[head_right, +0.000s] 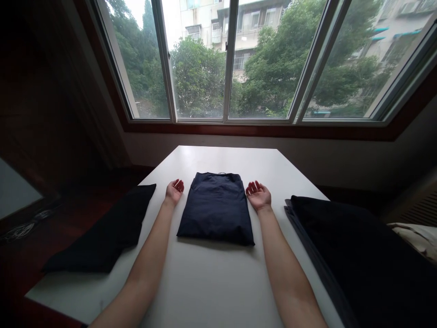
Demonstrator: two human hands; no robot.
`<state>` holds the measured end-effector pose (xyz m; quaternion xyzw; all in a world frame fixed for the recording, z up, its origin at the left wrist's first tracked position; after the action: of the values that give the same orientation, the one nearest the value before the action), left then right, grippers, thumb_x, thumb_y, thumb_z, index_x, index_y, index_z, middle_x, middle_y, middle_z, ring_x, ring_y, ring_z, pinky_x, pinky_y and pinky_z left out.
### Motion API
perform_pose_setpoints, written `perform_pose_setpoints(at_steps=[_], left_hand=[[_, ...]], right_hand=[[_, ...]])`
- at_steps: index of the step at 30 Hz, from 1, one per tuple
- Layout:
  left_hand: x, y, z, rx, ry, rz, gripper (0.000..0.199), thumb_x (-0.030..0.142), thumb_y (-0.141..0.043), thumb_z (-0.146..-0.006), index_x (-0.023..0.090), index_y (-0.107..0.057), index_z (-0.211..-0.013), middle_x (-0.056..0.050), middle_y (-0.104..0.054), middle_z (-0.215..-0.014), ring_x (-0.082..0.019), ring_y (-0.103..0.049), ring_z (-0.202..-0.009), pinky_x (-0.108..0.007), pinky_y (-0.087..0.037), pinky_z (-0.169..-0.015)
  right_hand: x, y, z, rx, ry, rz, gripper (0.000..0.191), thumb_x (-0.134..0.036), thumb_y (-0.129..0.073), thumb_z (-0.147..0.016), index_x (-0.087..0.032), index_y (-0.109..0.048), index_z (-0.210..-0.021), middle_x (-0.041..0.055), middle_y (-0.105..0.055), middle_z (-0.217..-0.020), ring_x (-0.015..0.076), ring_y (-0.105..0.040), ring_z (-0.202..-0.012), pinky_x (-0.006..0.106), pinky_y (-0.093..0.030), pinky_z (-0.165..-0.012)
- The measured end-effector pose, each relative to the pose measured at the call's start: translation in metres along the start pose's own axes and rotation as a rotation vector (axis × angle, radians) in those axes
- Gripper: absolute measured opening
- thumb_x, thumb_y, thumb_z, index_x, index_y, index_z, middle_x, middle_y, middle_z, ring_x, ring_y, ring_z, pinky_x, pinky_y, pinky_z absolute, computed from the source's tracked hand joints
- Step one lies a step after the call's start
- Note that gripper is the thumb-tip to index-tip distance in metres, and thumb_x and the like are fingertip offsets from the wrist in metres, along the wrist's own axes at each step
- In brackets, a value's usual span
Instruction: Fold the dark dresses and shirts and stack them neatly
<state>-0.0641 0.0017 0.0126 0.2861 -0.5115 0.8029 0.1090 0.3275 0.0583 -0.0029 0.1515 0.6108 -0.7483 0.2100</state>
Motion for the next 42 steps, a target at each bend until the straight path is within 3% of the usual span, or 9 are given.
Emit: perform_pose_setpoints(at_steps=[11,42], left_hand=[[-0.010,-0.013,0.003,-0.025,-0.060,-0.087,0.011,0.011,-0.053,-0.086,0.015,-0.061,-0.080,-0.001,-0.065,-0.068,-0.007,-0.062,-0.059,-0.016,-0.048,-0.061],[-0.004,-0.004,0.001,-0.027,-0.023,-0.069,0.010,0.012,-0.051,-0.087,0.015,-0.060,-0.082,-0.004,-0.065,-0.074,-0.008,-0.062,-0.062,-0.017,-0.050,-0.059]], right_hand=[[-0.007,0.001,0.015,0.038,0.026,-0.028,0.014,-0.021,-0.046,-0.085,-0.020,-0.059,-0.087,0.0012,-0.067,-0.078,0.0128,-0.067,-0.074,0.028,-0.057,-0.064],[0.000,-0.004,0.011,0.056,0.034,0.027,0.012,-0.016,-0.048,-0.084,-0.022,-0.058,-0.088,-0.0001,-0.066,-0.074,0.0132,-0.067,-0.070,0.026,-0.058,-0.059]])
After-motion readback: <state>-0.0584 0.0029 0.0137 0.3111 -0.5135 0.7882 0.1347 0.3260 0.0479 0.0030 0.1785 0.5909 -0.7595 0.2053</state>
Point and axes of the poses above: each hand's wrist, its own z-axis away from the middle knuckle, its own y-axis out of the back of the hand, x = y × z, the point moved 5 cm from there along -z, towards the middle knuckle
